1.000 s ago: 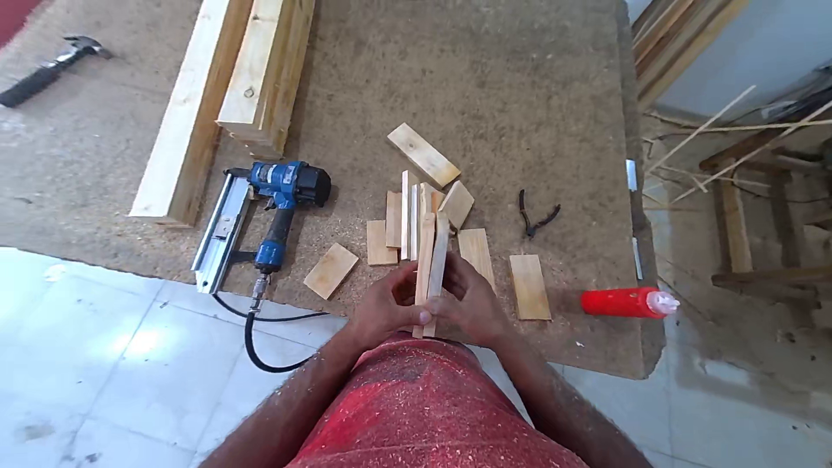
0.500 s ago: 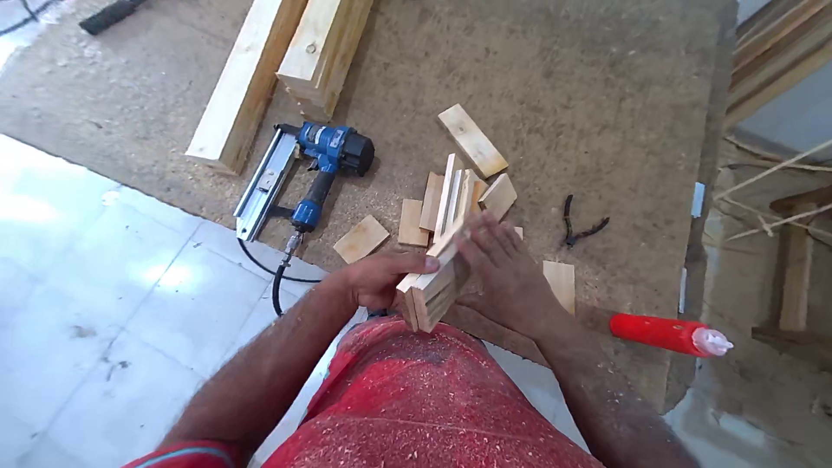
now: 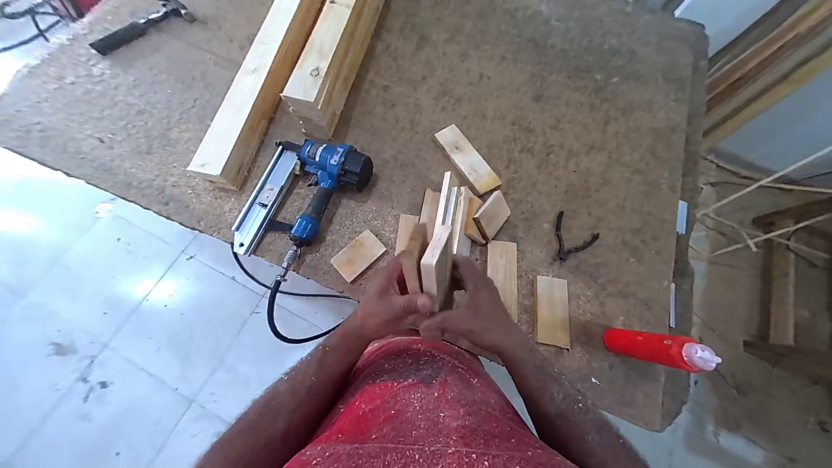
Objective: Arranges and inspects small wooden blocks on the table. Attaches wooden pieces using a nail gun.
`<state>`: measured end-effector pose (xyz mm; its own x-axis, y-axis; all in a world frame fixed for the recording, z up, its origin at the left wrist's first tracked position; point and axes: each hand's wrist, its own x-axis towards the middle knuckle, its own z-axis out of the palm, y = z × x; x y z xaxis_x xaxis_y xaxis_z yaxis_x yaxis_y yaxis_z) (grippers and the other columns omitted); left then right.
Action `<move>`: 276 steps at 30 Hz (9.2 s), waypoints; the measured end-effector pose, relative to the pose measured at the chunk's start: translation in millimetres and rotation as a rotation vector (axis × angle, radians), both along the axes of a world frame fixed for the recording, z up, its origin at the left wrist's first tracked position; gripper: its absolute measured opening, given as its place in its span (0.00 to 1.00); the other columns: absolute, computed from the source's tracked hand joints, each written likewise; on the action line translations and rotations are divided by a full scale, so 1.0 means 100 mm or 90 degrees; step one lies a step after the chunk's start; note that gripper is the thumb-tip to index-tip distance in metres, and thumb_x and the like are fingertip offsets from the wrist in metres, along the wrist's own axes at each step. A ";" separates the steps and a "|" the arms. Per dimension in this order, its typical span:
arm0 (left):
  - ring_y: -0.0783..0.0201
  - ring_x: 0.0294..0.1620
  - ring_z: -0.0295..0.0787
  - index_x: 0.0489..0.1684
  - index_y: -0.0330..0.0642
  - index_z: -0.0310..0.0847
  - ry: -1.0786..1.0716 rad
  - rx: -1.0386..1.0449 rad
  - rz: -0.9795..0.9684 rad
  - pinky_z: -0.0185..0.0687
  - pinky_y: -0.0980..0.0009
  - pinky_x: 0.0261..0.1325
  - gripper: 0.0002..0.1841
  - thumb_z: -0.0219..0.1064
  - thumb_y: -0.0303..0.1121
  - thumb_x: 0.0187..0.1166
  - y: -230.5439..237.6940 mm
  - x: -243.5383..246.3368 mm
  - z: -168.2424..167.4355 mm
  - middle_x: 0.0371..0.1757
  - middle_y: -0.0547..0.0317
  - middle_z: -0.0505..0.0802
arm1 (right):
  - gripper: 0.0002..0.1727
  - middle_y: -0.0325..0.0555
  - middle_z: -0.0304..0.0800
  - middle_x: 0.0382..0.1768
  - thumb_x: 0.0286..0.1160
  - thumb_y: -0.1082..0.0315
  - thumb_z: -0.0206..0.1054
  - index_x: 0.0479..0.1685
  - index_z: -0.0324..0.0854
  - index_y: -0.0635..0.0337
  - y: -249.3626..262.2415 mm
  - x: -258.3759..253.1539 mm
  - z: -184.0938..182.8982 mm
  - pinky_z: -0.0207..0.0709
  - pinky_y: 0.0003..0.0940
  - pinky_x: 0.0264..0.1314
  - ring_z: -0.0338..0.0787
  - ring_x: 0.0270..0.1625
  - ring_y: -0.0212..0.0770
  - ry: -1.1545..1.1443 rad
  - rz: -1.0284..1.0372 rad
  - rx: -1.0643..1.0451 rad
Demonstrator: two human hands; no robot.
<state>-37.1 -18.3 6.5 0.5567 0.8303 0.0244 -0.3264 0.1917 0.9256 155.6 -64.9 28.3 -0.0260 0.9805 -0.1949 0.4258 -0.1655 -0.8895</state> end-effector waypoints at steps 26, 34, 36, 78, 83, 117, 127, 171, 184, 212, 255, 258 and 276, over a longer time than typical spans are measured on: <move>0.60 0.60 0.92 0.77 0.44 0.73 -0.011 0.021 0.034 0.91 0.60 0.64 0.48 0.93 0.39 0.48 -0.03 -0.11 0.08 0.60 0.54 0.93 | 0.40 0.43 0.76 0.78 0.69 0.44 0.78 0.80 0.73 0.51 -0.12 -0.07 -0.11 0.83 0.43 0.75 0.81 0.75 0.38 0.033 0.103 0.179; 0.69 0.42 0.94 0.63 0.46 0.81 0.102 -0.161 0.105 0.93 0.66 0.46 0.31 0.55 0.65 0.82 0.32 -0.16 0.34 0.44 0.62 0.96 | 0.58 0.48 0.82 0.74 0.51 0.55 0.88 0.89 0.59 0.58 -0.01 0.12 0.06 0.81 0.48 0.74 0.83 0.73 0.45 -0.122 0.091 0.273; 0.75 0.49 0.92 0.69 0.55 0.75 0.109 -0.245 -0.032 0.91 0.71 0.52 0.30 0.34 0.62 0.91 0.51 -0.25 0.43 0.50 0.69 0.94 | 0.50 0.50 0.82 0.74 0.50 0.59 0.85 0.83 0.70 0.59 0.06 0.18 0.20 0.71 0.52 0.83 0.77 0.79 0.52 -0.257 0.169 0.400; 0.57 0.67 0.86 0.73 0.40 0.76 0.117 0.175 0.049 0.89 0.58 0.70 0.49 0.93 0.48 0.44 -0.20 -0.06 0.20 0.68 0.54 0.85 | 0.40 0.32 0.87 0.60 0.49 0.38 0.86 0.64 0.85 0.49 -0.13 0.01 0.08 0.85 0.34 0.69 0.86 0.65 0.27 0.049 0.157 0.156; 0.55 0.68 0.86 0.73 0.39 0.76 0.100 0.169 0.052 0.89 0.56 0.70 0.48 0.92 0.49 0.47 -0.22 -0.07 0.20 0.69 0.51 0.85 | 0.41 0.32 0.87 0.61 0.51 0.34 0.83 0.65 0.86 0.50 -0.13 0.00 0.09 0.86 0.34 0.69 0.86 0.65 0.27 0.053 0.156 0.161; 0.68 0.41 0.93 0.53 0.46 0.92 0.501 0.216 -0.312 0.92 0.60 0.49 0.22 0.72 0.53 0.73 0.48 -0.58 0.57 0.41 0.62 0.96 | 0.28 0.36 0.96 0.43 0.69 0.42 0.77 0.60 0.84 0.51 -0.13 0.21 0.00 0.93 0.36 0.46 0.96 0.43 0.33 0.198 0.022 0.040; 0.55 0.69 0.85 0.73 0.43 0.75 0.678 0.542 0.093 0.84 0.51 0.69 0.49 0.84 0.63 0.50 -0.16 -0.82 0.15 0.71 0.51 0.84 | 0.21 0.58 0.94 0.50 0.87 0.54 0.62 0.64 0.79 0.62 -0.10 0.07 0.05 0.94 0.51 0.45 0.97 0.45 0.52 0.497 -0.203 -0.232; 0.65 0.41 0.96 0.51 0.51 0.91 0.101 0.008 0.124 0.95 0.66 0.46 0.24 0.90 0.36 0.53 -0.32 -0.83 0.19 0.44 0.56 0.97 | 0.25 0.40 0.96 0.46 0.73 0.48 0.76 0.63 0.81 0.52 -0.24 0.02 0.12 0.93 0.35 0.48 0.96 0.45 0.35 0.349 0.017 0.034; 0.56 0.71 0.88 0.63 0.48 0.82 0.424 0.737 0.131 0.86 0.55 0.74 0.18 0.75 0.37 0.75 -0.34 -0.89 0.40 0.65 0.54 0.93 | 0.51 0.58 0.94 0.54 0.71 0.18 0.46 0.73 0.75 0.56 -0.22 0.27 0.15 0.92 0.44 0.54 0.97 0.51 0.51 0.692 0.061 -0.354; 0.53 0.61 0.91 0.64 0.40 0.82 0.734 0.744 0.259 0.86 0.52 0.62 0.40 0.77 0.58 0.53 -0.44 -0.25 0.42 0.62 0.50 0.93 | 0.22 0.41 0.95 0.40 0.80 0.52 0.67 0.64 0.82 0.56 -0.41 -0.09 0.00 0.92 0.37 0.38 0.95 0.38 0.36 0.265 0.042 0.069; 0.80 0.27 0.89 0.39 0.63 0.90 0.703 0.173 -0.198 0.89 0.73 0.29 0.25 0.65 0.73 0.70 -0.47 -1.00 0.59 0.27 0.80 0.92 | 0.44 0.50 0.83 0.67 0.41 0.61 0.90 0.67 0.75 0.60 -0.07 0.11 0.16 0.80 0.37 0.74 0.83 0.71 0.43 -0.111 0.497 0.221; 0.79 0.28 0.90 0.41 0.63 0.90 0.716 0.144 -0.175 0.89 0.72 0.30 0.25 0.65 0.72 0.70 -0.51 -1.02 0.54 0.28 0.79 0.92 | 0.54 0.50 0.78 0.73 0.48 0.59 0.90 0.82 0.64 0.60 -0.10 0.13 0.09 0.81 0.37 0.74 0.84 0.71 0.40 -0.075 0.474 0.171; 0.72 0.33 0.89 0.50 0.56 0.84 0.784 0.108 -0.115 0.89 0.61 0.37 0.40 0.38 0.80 0.75 -0.91 -1.03 0.35 0.31 0.72 0.89 | 0.11 0.47 0.96 0.57 0.78 0.64 0.74 0.46 0.94 0.63 -0.42 0.10 -0.29 0.88 0.34 0.69 0.93 0.64 0.37 0.093 0.279 0.303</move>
<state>-140.2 -109.6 41.2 0.3908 0.7774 -0.4929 0.7888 -0.0069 0.6146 165.9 -107.2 -0.6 -0.4357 0.8511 0.2931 0.2331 0.4212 -0.8765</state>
